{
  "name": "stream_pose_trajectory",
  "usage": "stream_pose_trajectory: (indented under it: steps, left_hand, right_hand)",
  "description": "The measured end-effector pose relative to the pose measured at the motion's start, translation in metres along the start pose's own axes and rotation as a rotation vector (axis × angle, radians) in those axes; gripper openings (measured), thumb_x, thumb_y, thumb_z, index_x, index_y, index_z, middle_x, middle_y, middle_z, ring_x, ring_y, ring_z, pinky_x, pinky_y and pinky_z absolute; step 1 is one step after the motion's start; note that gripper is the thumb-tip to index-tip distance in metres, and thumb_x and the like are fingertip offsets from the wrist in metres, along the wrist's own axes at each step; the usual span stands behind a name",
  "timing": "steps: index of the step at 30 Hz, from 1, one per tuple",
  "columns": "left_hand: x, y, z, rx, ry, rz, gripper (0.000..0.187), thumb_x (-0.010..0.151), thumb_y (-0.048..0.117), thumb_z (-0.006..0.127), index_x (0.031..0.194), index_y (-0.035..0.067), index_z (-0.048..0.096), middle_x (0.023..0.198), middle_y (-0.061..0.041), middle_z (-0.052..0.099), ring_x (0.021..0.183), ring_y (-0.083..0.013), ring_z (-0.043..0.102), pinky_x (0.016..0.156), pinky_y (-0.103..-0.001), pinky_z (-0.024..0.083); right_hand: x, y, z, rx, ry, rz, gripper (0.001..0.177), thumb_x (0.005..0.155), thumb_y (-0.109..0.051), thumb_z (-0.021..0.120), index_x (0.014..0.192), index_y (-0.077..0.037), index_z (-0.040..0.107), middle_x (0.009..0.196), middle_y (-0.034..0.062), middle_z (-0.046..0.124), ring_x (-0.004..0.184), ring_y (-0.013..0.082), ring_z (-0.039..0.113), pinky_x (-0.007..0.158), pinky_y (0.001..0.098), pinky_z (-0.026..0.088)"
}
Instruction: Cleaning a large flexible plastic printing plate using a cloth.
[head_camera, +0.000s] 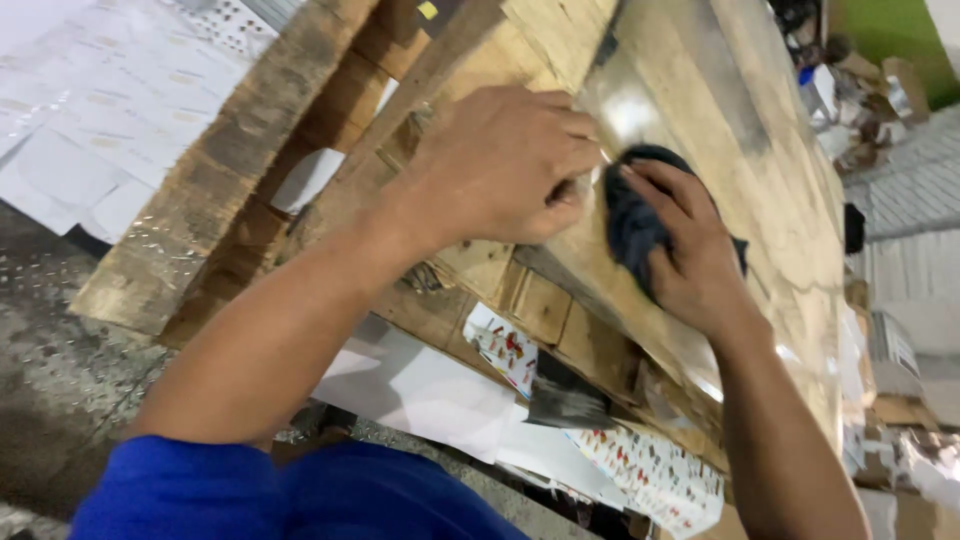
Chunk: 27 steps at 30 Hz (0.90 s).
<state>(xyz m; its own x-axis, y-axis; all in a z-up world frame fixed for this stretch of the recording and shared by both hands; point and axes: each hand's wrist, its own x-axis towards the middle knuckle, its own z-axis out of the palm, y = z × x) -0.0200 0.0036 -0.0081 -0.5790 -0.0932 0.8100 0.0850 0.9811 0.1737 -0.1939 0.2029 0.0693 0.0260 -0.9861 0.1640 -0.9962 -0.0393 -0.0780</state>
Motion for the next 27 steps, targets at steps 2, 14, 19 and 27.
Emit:
stream_pose_trajectory:
  steps: [2,14,19,27]
  left_hand:
    - [-0.004,0.0,-0.012,0.051,0.119,-0.006,0.016,0.081,0.027,0.073,0.075,0.015,0.065,0.08,0.001,0.065,0.084,-0.024,0.066,0.072,-0.041,0.054]
    - [-0.001,0.004,-0.011,-0.232,0.203,-0.059,0.019,0.098,0.028,0.064,0.083,0.018,0.071,0.076,0.0,0.059,0.079,-0.0276,0.065,0.075,-0.04,0.056]
    - [-0.023,0.138,-0.038,-0.668,0.064,-0.353,0.024,0.097,0.028,0.066,0.1,0.004,0.064,0.079,-0.011,0.067,0.07,-0.0267,0.07,0.061,-0.037,0.057]
    - [-0.108,0.178,-0.007,-1.122,0.24,-0.759,0.039,0.101,0.015,0.066,0.134,-0.003,0.057,0.114,-0.013,0.069,0.1,-0.02,0.066,0.091,-0.035,0.054]
  right_hand:
    - [0.006,-0.016,0.006,0.144,-0.002,-0.118,0.071,0.076,0.007,0.048,0.146,0.002,0.059,0.15,0.0189,0.056,0.137,0.0375,0.056,0.118,0.0439,0.042]
    - [-0.082,-0.03,0.044,1.341,0.627,0.274,0.045,0.1,-0.015,0.067,0.14,0.003,0.058,0.137,0.014,0.066,0.124,0.027,0.066,0.114,0.039,0.051]
    - [-0.104,-0.062,0.071,1.56,0.719,0.214,0.051,0.098,-0.014,0.072,0.143,0.001,0.055,0.138,0.0139,0.065,0.123,0.0256,0.065,0.11,0.038,0.05]
    - [-0.117,-0.131,0.131,1.979,0.755,0.161,0.062,0.094,-0.012,0.08,0.147,-0.001,0.05,0.138,0.0137,0.063,0.122,0.0233,0.063,0.105,0.0363,0.049]
